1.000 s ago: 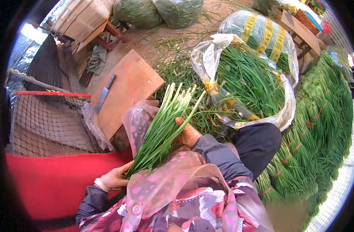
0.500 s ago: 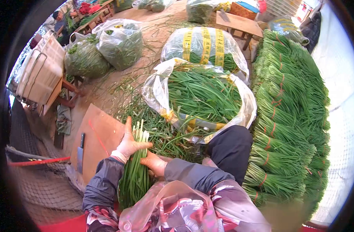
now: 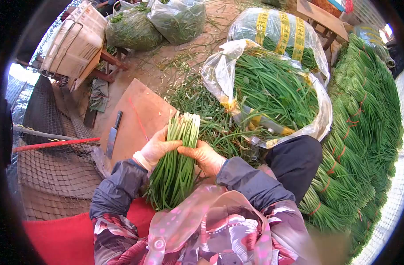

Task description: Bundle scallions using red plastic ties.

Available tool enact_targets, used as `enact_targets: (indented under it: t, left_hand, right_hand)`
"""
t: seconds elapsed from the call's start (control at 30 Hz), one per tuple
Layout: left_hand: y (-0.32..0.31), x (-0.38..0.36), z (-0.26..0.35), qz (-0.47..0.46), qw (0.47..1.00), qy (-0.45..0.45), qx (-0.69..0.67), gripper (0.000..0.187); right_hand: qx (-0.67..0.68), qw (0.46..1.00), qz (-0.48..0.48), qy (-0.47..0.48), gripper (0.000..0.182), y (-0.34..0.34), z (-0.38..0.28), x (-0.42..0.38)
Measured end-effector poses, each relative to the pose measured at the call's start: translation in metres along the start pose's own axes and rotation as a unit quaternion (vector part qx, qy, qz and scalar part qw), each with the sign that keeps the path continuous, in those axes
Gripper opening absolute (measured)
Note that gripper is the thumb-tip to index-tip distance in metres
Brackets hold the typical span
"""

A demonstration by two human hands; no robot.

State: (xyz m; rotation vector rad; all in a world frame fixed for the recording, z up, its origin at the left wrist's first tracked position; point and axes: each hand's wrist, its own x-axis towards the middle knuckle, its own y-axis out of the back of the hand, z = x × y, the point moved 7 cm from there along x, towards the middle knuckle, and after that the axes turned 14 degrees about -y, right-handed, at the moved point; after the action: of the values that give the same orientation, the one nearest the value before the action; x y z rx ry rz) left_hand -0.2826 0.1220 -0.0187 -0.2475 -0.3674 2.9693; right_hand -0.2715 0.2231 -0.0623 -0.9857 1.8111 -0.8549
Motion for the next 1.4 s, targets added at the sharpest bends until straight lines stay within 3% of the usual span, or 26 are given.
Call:
enact_targets:
  t: [0.07,0.17,0.23,0.33,0.43,0.47,0.5,0.53,0.6,0.63,0.7,0.73,0.77,0.83,0.87,0.97,1.03,1.07,1.1,1.17,1.2,1.23,1.3,1.33,1.37,1.4]
  left_hand:
    - [-0.008,-0.003,0.019,-0.011,0.998,-0.051,0.019,0.074]
    - [-0.003,0.001,0.02,-0.04,0.987,0.063,-0.144,0.089]
    - [-0.017,0.001,0.013,-0.218,0.965,0.126,-0.07,0.096]
    - [-0.025,0.008,-0.002,-0.153,0.97,0.147,-0.122,0.09]
    - [-0.013,0.012,-0.018,-0.095,0.98,0.133,-0.113,0.08]
    - [-0.011,0.011,-0.015,-0.098,0.979,0.133,-0.119,0.078]
    - [-0.01,0.01,-0.01,-0.1,0.978,0.133,-0.124,0.075]
    - [-0.009,0.01,-0.003,-0.087,0.982,0.123,-0.115,0.074]
    - [-0.008,0.012,-0.002,-0.101,0.979,0.126,-0.122,0.07]
    - [-0.011,0.013,-0.001,-0.107,0.978,0.126,-0.126,0.066]
    - [-0.024,0.006,-0.006,-0.068,0.964,0.199,-0.162,0.059]
    - [-0.03,0.0,-0.015,-0.027,0.943,0.265,-0.198,0.053]
    - [-0.034,0.006,-0.015,-0.045,0.961,0.191,-0.194,0.043]
    - [-0.027,0.007,-0.018,-0.019,0.973,0.169,-0.154,0.035]
    - [-0.023,0.008,-0.016,-0.019,0.981,0.137,-0.135,0.034]
    - [-0.017,0.013,0.034,-0.001,0.999,0.012,-0.049,0.032]
    - [0.019,0.026,0.08,0.046,0.989,-0.138,0.012,0.041]
    - [0.004,0.017,0.128,0.092,0.977,-0.179,0.077,0.041]
    - [-0.002,0.01,0.162,0.063,0.979,-0.185,0.062,0.04]
    - [-0.003,-0.008,0.241,0.061,0.941,-0.313,0.111,0.04]
    - [-0.006,-0.026,0.278,0.076,0.918,-0.364,0.139,0.039]
    - [0.005,-0.043,0.308,0.096,0.902,-0.42,0.016,0.04]
    - [0.02,-0.082,0.379,0.087,0.874,-0.473,0.061,0.041]
    - [0.018,-0.089,0.391,0.089,0.863,-0.494,0.063,0.04]
    - [0.014,-0.092,0.4,0.091,0.851,-0.513,0.064,0.04]
    - [0.017,-0.085,0.399,0.123,0.831,-0.533,0.105,0.039]
  right_hand:
    - [-0.117,0.993,0.003,0.033,0.061,-0.007,-0.008,-0.006]
    - [-0.258,0.966,0.001,0.002,0.06,-0.002,-0.005,-0.003]
    - [-0.285,0.958,-0.004,-0.033,0.061,-0.008,-0.006,-0.003]
    - [-0.367,0.93,-0.002,0.003,0.069,-0.013,-0.02,-0.008]
    - [-0.4,0.893,0.091,-0.186,0.08,0.012,-0.007,-0.018]
    - [-0.549,0.78,0.058,-0.296,0.081,0.019,-0.017,-0.028]
    - [-0.691,0.686,0.083,-0.212,0.078,0.026,-0.042,-0.029]
    - [-0.72,0.679,0.065,-0.129,0.074,0.025,-0.073,-0.025]
    - [-0.551,0.798,0.219,0.108,0.054,0.02,-0.15,-0.042]
    - [-0.547,0.801,0.22,0.108,0.054,0.0,-0.152,-0.039]
    - [-0.651,0.724,0.166,0.159,0.069,-0.052,-0.144,-0.011]
    - [-0.743,0.61,0.184,0.203,0.068,-0.055,-0.11,0.015]
    - [-0.763,0.553,0.217,0.256,0.071,-0.05,-0.101,0.029]
    - [-0.65,0.725,0.169,0.154,0.072,-0.048,-0.103,0.036]
    - [-0.518,0.817,0.127,0.221,0.071,-0.045,-0.107,0.039]
    - [-0.12,0.966,-0.012,0.228,0.089,-0.051,-0.115,0.022]
    - [-0.211,0.957,-0.056,0.192,0.09,-0.085,-0.086,0.009]
    - [-0.397,0.869,0.053,0.291,0.08,-0.079,-0.063,0.007]
    - [-0.33,0.918,0.027,0.219,0.07,-0.078,-0.034,0.007]
    - [-0.391,0.908,0.058,0.143,0.058,-0.053,-0.014,-0.002]
    - [-0.573,0.804,0.086,0.133,0.056,-0.026,-0.006,0.004]
    - [-0.604,0.785,0.135,0.002,0.049,0.014,0.009,0.001]
    - [-0.82,0.557,0.097,-0.093,0.037,0.111,0.01,-0.01]
    - [-0.844,0.455,0.207,-0.192,0.039,0.151,-0.007,-0.027]
    - [-0.83,0.45,0.252,-0.213,0.04,0.165,-0.031,-0.037]
    - [-0.769,0.565,0.282,-0.097,0.041,0.12,-0.076,-0.061]
